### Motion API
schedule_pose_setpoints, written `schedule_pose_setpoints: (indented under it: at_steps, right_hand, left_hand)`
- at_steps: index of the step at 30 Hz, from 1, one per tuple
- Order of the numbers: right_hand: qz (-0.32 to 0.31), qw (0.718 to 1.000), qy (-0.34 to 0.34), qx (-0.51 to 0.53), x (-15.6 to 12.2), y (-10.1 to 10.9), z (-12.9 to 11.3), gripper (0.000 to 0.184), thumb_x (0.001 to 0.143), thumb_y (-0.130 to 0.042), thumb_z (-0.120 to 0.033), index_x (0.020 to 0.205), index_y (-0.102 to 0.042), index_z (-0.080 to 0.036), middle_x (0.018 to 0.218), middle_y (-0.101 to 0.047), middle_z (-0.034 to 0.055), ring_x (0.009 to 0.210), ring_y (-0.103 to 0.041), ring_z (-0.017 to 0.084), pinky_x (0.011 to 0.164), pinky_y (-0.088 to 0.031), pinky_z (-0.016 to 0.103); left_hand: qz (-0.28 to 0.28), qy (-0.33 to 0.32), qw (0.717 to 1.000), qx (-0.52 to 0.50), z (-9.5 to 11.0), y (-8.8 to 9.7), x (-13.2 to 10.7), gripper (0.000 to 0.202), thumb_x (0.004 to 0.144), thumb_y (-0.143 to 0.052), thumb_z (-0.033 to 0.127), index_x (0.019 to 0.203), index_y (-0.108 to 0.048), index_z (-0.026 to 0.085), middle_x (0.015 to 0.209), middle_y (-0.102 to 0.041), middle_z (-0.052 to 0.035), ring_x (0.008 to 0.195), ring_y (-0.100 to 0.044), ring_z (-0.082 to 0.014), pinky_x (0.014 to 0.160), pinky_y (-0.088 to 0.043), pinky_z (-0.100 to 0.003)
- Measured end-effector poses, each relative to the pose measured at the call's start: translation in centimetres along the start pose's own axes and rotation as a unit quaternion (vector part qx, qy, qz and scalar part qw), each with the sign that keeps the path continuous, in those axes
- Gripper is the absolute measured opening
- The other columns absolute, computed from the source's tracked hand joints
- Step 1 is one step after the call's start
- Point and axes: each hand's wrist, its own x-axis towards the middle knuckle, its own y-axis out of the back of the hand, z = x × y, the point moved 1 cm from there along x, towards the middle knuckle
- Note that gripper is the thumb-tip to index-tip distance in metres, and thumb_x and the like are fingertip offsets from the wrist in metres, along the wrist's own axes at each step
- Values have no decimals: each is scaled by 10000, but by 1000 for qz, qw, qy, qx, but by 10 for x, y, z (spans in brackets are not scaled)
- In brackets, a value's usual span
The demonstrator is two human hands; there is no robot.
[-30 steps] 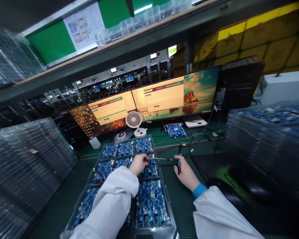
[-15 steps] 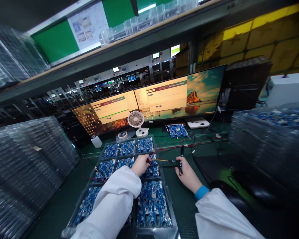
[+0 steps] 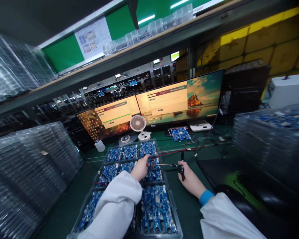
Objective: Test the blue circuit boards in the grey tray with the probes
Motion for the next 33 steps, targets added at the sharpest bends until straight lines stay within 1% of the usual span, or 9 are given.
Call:
schedule_pose_setpoints:
  at_steps: [2,5,7,10,14,20,28,30,33]
  right_hand:
    - [-3,1000,-4,0,0,-2,2,405,725,-462,-223,1128,-423,-199,1112,-595,126,1083,-594,250,981,-450,426]
    - [-10,1000,-10,0,0,-3,4,426,721,-469,-213,1143,-411,-197,1187,-577,146,1144,-567,250,1018,-422,432]
    - [-15,1000,-11,-2,-1,-4,4,407,729,-465,-211,1132,-410,-195,1254,-546,166,1193,-537,250,1037,-408,430]
    - [-24,1000,-9,-5,-1,-2,2,383,743,-456,-204,1123,-403,-195,1327,-499,182,1233,-507,243,1045,-406,422]
    - [-32,999,-4,-9,-2,0,-2,393,751,-449,-181,1138,-387,-198,1360,-475,191,1242,-500,240,1034,-419,430]
    - [-29,1000,0,-12,-2,2,-5,395,747,-448,-166,1137,-396,-191,1371,-462,203,1261,-481,245,1032,-420,439]
    - [-19,1000,13,-17,-3,1,-7,374,767,-438,-187,1139,-401,-185,1361,-466,206,1228,-511,258,1014,-433,450]
    - [-17,999,23,-18,-3,1,-7,362,777,-427,-183,1137,-392,-180,1357,-465,214,1224,-514,260,1007,-439,457]
    - [-13,999,45,-20,-3,3,-12,332,807,-397,-172,1138,-378,-167,1361,-449,237,1238,-497,270,1003,-436,483]
  left_hand:
    - [-15,28,999,40,-4,21,-2,520,781,-467,55,1293,-482,145,898,-678,-61,834,-615,-166,796,-449,-254]
    - [-47,51,995,74,-14,54,-5,209,771,-530,155,913,-681,126,810,-678,-90,799,-611,-214,776,-441,-301]
    - [-75,59,992,78,-22,72,-8,182,787,-528,229,776,-688,141,732,-665,-75,727,-599,-211,718,-437,-304]
    - [-112,54,990,59,-33,93,-14,263,831,-468,300,817,-693,165,752,-674,-40,712,-590,-181,679,-432,-269]
    - [-137,27,990,15,-40,106,-19,237,775,-505,223,898,-706,194,830,-706,7,775,-608,-150,709,-437,-219]
    - [-86,6,996,36,-33,103,0,172,670,-617,117,759,-723,217,756,-713,39,762,-625,-138,730,-436,-194]
    - [147,59,986,45,-19,93,46,238,843,-490,151,971,-691,143,1063,-659,-123,1089,-551,-233,981,-384,-325]
    - [154,84,984,19,-20,81,53,224,838,-509,151,986,-676,126,1000,-681,-113,983,-603,-202,914,-435,-302]
    - [118,107,987,-22,-25,59,58,141,758,-597,100,868,-682,120,835,-703,-66,797,-640,-157,789,-479,-257]
